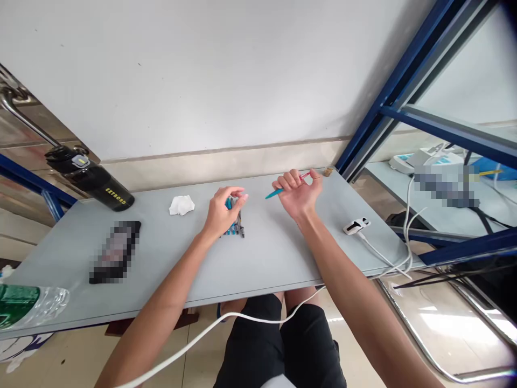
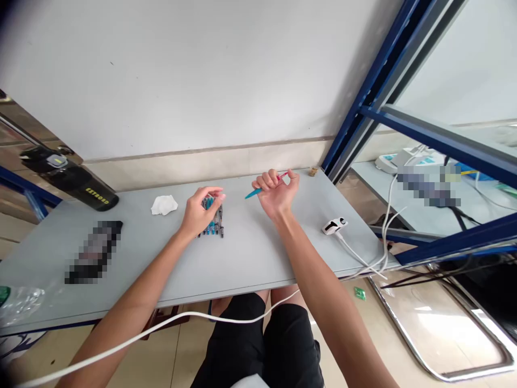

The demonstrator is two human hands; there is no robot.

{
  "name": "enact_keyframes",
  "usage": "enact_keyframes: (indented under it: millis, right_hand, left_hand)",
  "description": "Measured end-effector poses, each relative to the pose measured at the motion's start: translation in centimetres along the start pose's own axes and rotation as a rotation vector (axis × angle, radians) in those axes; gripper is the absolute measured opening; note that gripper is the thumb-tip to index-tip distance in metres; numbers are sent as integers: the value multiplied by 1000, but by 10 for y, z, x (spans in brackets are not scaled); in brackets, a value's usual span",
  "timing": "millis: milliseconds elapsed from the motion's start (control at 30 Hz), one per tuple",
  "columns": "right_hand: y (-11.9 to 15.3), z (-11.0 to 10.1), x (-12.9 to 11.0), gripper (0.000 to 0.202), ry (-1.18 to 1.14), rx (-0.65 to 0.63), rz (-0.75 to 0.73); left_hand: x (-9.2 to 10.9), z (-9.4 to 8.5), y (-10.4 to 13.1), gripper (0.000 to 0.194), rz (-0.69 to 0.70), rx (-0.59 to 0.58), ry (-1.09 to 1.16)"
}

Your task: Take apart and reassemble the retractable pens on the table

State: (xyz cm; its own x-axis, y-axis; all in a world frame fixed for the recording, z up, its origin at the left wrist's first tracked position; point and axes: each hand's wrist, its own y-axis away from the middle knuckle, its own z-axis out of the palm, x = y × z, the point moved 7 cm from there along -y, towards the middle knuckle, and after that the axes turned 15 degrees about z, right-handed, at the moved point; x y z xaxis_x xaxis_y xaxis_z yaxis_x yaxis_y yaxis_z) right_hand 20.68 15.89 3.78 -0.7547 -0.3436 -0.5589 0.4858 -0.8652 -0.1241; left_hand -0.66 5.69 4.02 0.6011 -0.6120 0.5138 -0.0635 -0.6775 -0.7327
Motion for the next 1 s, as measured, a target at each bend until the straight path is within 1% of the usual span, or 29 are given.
enact_keyframes:
  millis: [67,133,167,233,267,333,400,467,533,600,667,733,767,833,933,1000]
  right_hand:
    - [2,16,11,52,303,-60,-51]
    - [5,31,32,45,733,-136,-95]
    - [8,37,48,38,990,-197,-80]
    - [14,42,81,25,1441,-310,-47]
    - [18,42,94,21,1605,-370,-44]
    - [26,43,110,19,1794,-466,-78]
    - [31,46,116,19,1841,-526,-119]
    - [32,48,114,14,1811,-516,-162]
    - [30,47,104,14,1765,-422,-218]
    - [25,41,92,20,1738,-267,-258]
    - [20,29,83,23,1746,-118,-212]
    - [15,16,82,23,1798,-35,-114]
    - [13,11,83,22,1829,-24,-80]
    - [12,6,86,19,1852,-45,-72]
    - [10,5,91,18,1784,-108,-94]
    - [8,8,92,20,1724,-137,-62]
  left_hand:
    - [4,8,1,25,71,-75,-24]
    - [2,13,2,21,116,-129,-83]
    - [-2,13,2,21,126,-141,-119]
    - [-13,8,2,21,118,-141,-187]
    - [-19,4,2,21,104,-131,-209]
    - [-34,-5,1,19,67,-104,-227]
    - [-47,-14,2,18,26,-74,-222]
    - [-59,-19,3,18,-13,-59,-203]
    - [-67,-18,6,22,-45,-71,-163]
    - [-71,-13,9,27,-66,-109,-108]
    - [-70,-6,13,33,-76,-177,-62]
    - [-66,1,15,40,-64,-254,-43]
    - [-62,3,16,44,-47,-290,-44]
    - [-55,7,17,52,-4,-346,-64]
    - [-48,11,19,62,39,-408,-109]
    - [-45,14,20,64,61,-449,-122]
